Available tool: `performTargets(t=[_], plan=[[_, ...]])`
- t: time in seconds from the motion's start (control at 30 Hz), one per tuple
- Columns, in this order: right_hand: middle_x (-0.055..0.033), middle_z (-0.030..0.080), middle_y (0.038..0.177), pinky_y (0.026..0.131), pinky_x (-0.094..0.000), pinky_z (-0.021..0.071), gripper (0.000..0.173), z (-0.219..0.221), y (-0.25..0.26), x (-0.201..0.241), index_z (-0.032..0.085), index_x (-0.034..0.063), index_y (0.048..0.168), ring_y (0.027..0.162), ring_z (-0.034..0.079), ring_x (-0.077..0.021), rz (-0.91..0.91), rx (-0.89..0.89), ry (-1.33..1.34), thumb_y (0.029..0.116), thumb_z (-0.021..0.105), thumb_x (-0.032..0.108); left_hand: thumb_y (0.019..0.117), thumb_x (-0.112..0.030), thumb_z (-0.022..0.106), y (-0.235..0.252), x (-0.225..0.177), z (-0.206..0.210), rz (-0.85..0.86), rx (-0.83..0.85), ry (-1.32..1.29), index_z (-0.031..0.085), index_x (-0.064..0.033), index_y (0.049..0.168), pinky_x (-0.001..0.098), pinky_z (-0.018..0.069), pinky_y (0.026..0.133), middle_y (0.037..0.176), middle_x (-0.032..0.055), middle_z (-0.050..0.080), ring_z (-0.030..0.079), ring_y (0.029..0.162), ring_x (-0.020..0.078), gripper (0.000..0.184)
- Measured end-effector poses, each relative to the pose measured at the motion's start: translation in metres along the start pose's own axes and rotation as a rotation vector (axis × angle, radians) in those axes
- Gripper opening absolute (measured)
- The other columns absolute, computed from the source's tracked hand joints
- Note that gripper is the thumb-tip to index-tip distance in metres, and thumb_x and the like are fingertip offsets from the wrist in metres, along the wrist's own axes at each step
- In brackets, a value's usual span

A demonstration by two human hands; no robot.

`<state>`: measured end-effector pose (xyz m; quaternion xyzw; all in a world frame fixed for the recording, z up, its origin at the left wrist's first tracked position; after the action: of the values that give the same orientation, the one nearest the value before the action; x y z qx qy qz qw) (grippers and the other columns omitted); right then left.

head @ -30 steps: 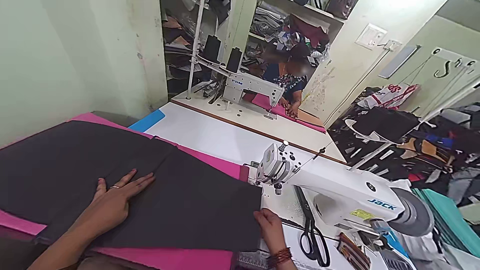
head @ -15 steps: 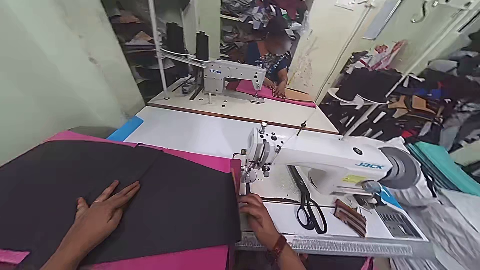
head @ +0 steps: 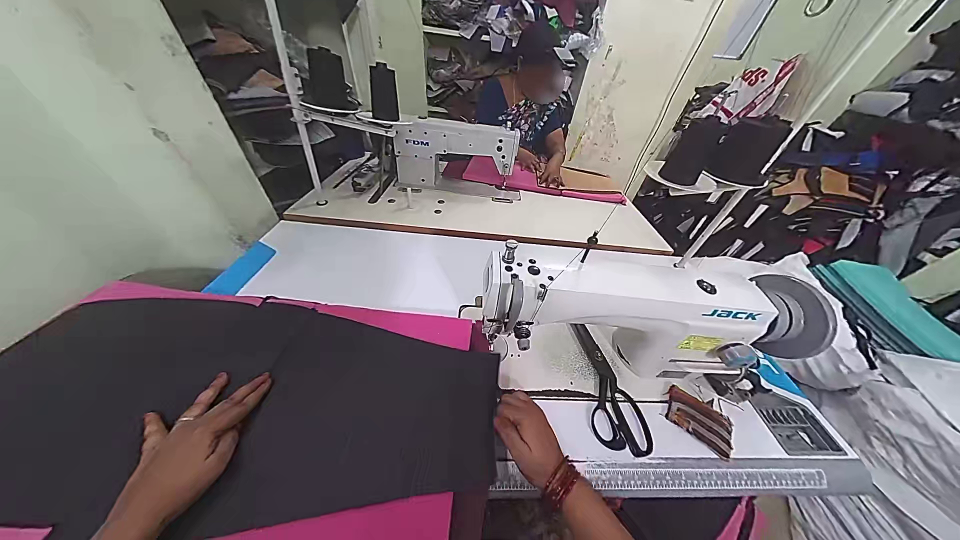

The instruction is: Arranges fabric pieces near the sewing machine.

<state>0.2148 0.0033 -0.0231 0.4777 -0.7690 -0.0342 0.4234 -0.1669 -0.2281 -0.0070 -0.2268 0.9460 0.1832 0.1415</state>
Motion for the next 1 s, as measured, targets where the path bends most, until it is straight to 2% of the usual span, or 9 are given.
performTargets(t=[0.07,0.13,0.2,0.33,0.47,0.67,0.8,0.87,1.0], plan=[[-0.0204,0.068,0.079,0.085,-0.0478,0.0511,0.064,0.000,0.003,0.013,0.070,-0.0076,0.078,0.085,0.069,-0.0336,0.229,-0.032,0.057,0.1063,0.037,0.039,0.0913,-0.014,0.031,0.000,0.000,0.001,-0.004,0.004,0.001,0.067,-0.0103,0.136,0.0860,0.0036,0.106,0.149,0.0031,0.059,0.033,0.150,0.0450,0.058],[-0.0212,0.072,0.092,0.093,-0.0514,0.0504,0.063,-0.006,0.014,0.022,0.073,-0.0077,0.090,0.097,0.069,-0.0332,0.502,0.110,0.098,0.1068,0.040,0.043,0.0923,-0.013,0.033,0.001,-0.003,-0.003,-0.021,0.017,-0.007,0.067,-0.0110,0.136,0.0856,0.0039,0.107,0.148,0.0020,0.060,0.034,0.150,0.0448,0.056],[-0.0166,0.063,0.078,0.079,-0.0498,0.0486,0.052,-0.004,0.020,0.019,0.064,-0.0054,0.076,0.081,0.063,-0.0294,0.597,0.168,0.070,0.1050,0.051,0.036,0.0963,-0.013,0.039,0.006,-0.006,-0.010,-0.015,0.027,-0.018,0.069,-0.0110,0.134,0.0857,0.0074,0.107,0.143,0.0034,0.064,0.038,0.147,0.0467,0.048],[-0.0204,0.064,0.073,0.079,-0.0527,0.0515,0.047,0.004,0.012,0.015,0.062,-0.0074,0.065,0.079,0.067,-0.0361,0.385,0.099,-0.141,0.0994,0.059,0.025,0.0980,-0.017,0.060,0.021,0.004,-0.025,0.071,0.084,-0.025,0.073,-0.0103,0.128,0.0835,0.0137,0.109,0.135,0.0047,0.069,0.046,0.141,0.0468,0.034],[-0.0173,0.065,0.066,0.074,-0.0557,0.0494,0.050,0.006,0.001,0.006,0.061,-0.0015,0.055,0.075,0.068,-0.0389,0.181,-0.046,-0.303,0.0940,0.056,0.029,0.1064,-0.029,0.042,0.027,0.016,-0.019,0.048,0.181,-0.023,0.066,-0.0185,0.140,0.0829,0.0039,0.110,0.150,-0.0050,0.057,0.030,0.153,0.0384,0.042],[-0.0190,0.066,0.069,0.075,-0.0604,0.0459,0.048,-0.005,-0.005,0.014,0.063,-0.0038,0.060,0.085,0.066,-0.0443,0.292,0.075,-0.309,0.0964,0.058,0.026,0.1076,-0.023,0.042,0.031,0.015,-0.021,-0.016,0.244,-0.053,0.064,-0.0197,0.142,0.0807,0.0004,0.112,0.153,-0.0069,0.054,0.025,0.156,0.0359,0.040],[-0.0200,0.069,0.074,0.082,-0.0599,0.0477,0.046,-0.003,0.001,0.016,0.068,-0.0043,0.065,0.089,0.068,-0.0438,0.346,0.147,-0.359,0.0975,0.059,0.026,0.1021,-0.038,0.057,0.033,0.012,-0.025,-0.019,0.340,-0.048,0.060,-0.0215,0.146,0.0832,-0.0017,0.109,0.158,-0.0068,0.048,0.017,0.157,0.0375,0.047],[-0.0228,0.070,0.080,0.082,-0.0615,0.0489,0.041,-0.004,0.004,0.021,0.071,-0.0051,0.073,0.093,0.068,-0.0468,0.397,0.106,-0.450,0.0971,0.062,0.027,0.1002,-0.042,0.061,0.034,0.006,-0.026,-0.050,0.401,-0.034,0.057,-0.0244,0.148,0.0842,-0.0038,0.108,0.162,-0.0079,0.042,0.011,0.158,0.0372,0.051],[-0.0321,0.066,0.119,0.089,-0.0690,0.0466,0.053,-0.004,0.019,0.066,0.068,-0.0057,0.125,0.111,0.061,-0.0552,0.277,-0.148,-0.569,0.0948,0.062,0.037,0.0999,-0.044,0.061,0.035,0.004,-0.025,-0.068,0.427,-0.032,0.054,-0.0281,0.150,0.0855,-0.0057,0.107,0.165,-0.0093,0.037,0.007,0.159,0.0369,0.053]])
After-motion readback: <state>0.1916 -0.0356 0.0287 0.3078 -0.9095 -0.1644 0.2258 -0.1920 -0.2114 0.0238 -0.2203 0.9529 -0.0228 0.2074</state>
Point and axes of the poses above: each hand's wrist, its own y-axis towards the middle knuckle, its own z-axis out of the palm, x = y × z, the point moved 2 cm from there along y, towards the middle knuckle
